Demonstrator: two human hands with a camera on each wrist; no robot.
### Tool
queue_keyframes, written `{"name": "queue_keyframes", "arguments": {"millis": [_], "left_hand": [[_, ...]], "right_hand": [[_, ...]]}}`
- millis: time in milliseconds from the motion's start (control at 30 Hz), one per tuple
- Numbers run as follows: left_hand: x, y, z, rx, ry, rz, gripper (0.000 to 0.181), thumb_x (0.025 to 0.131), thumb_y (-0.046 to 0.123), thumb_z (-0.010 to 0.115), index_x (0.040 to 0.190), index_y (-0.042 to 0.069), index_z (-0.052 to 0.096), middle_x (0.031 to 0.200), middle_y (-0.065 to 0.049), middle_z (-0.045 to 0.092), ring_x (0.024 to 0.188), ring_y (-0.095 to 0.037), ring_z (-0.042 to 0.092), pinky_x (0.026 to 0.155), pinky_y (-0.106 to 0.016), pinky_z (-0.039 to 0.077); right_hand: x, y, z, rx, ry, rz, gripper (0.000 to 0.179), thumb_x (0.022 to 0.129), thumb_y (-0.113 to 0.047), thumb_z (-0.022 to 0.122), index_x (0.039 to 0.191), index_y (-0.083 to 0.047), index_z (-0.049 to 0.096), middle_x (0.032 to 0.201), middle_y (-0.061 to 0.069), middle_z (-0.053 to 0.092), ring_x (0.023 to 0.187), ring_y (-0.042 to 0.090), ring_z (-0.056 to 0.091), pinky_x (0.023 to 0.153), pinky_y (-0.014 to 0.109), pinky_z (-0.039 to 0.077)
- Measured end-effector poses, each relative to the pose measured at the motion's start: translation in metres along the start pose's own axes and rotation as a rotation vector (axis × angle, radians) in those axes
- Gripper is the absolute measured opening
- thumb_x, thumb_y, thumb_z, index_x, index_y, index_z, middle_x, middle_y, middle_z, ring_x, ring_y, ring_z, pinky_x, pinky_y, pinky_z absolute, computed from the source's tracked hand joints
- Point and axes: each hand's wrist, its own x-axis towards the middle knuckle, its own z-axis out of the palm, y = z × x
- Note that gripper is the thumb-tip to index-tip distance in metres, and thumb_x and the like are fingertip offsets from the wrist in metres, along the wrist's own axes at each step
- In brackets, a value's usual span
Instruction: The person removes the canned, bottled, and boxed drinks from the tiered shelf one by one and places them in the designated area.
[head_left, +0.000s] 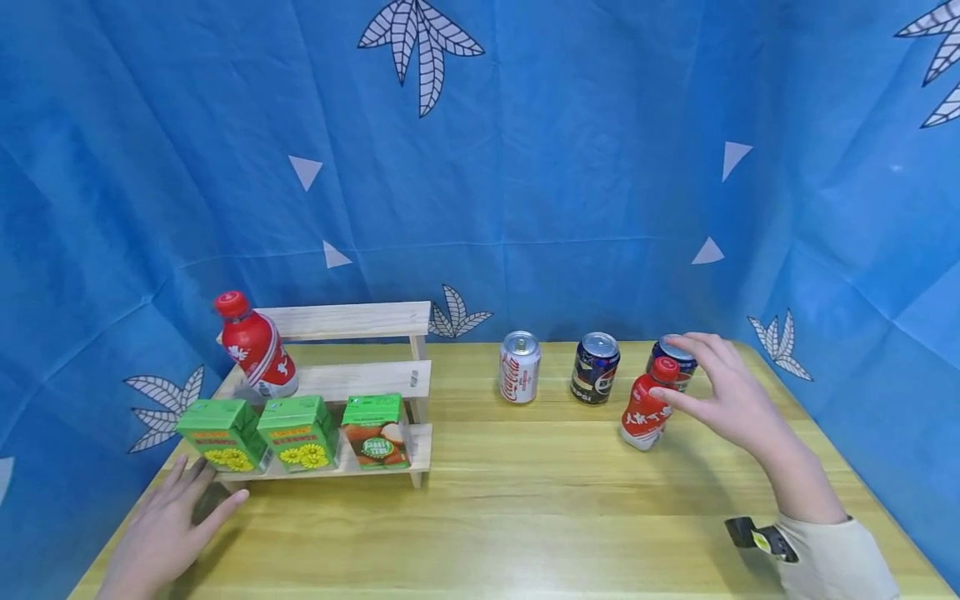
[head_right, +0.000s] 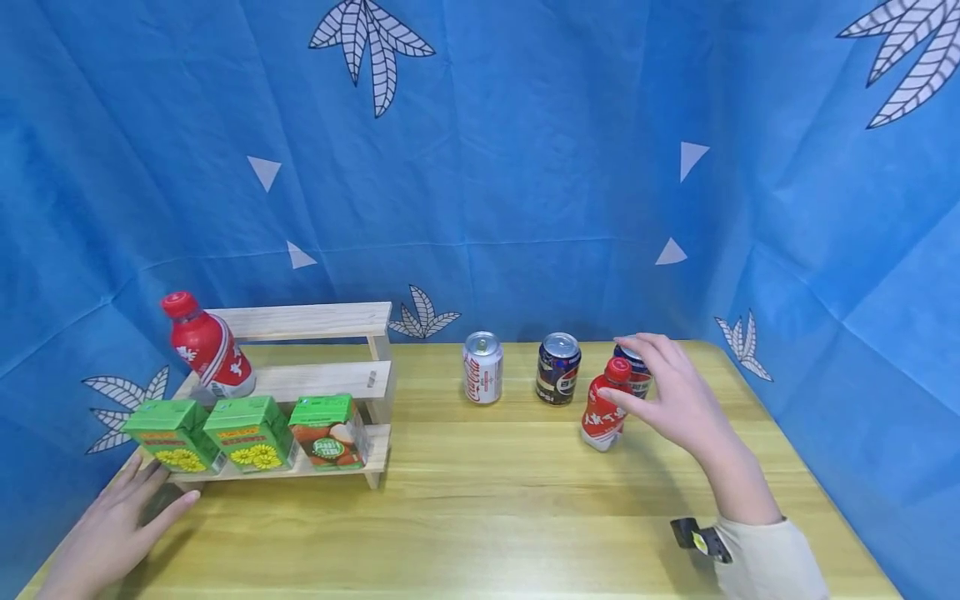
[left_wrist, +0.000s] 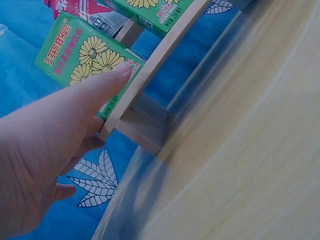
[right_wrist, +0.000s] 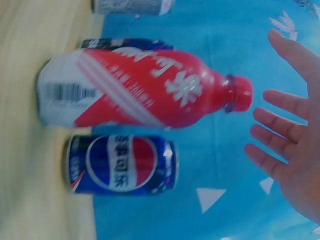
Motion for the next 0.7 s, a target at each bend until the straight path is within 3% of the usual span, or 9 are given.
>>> {"name": "queue_keyframes", "arguments": {"millis": [367,700], "left_hand": [[0.0,0.003,0.001,0.021,0.016,0.003,0.087,0.095,0.061,0.047,0.147,-0.008,0.033,0.15,-0.037,0.028,0.146,-0.054,0.003,0.105,-0.079,0.016],[-0.002,0.001,0.001,0.019,0.022,-0.003,0.087,0.095,0.061,0.047,0.147,-0.007,0.034,0.15,-0.037,0.029,0.146,-0.053,0.002,0.105,-0.079,0.016]], "right_hand": [[0.021,-0.033,0.005,0.004,0.026,-0.144,0.063,0.075,-0.024,0.084,0.131,-0.011,0.058,0.131,0.014,0.053,0.123,0.033,0.044,0.085,0.059,0.053],[0.042,-0.06,0.027,0.053,0.035,-0.282,0.065,0.072,-0.024,0.086,0.131,-0.012,0.059,0.132,0.011,0.055,0.126,0.031,0.046,0.1,0.058,0.046]]}}
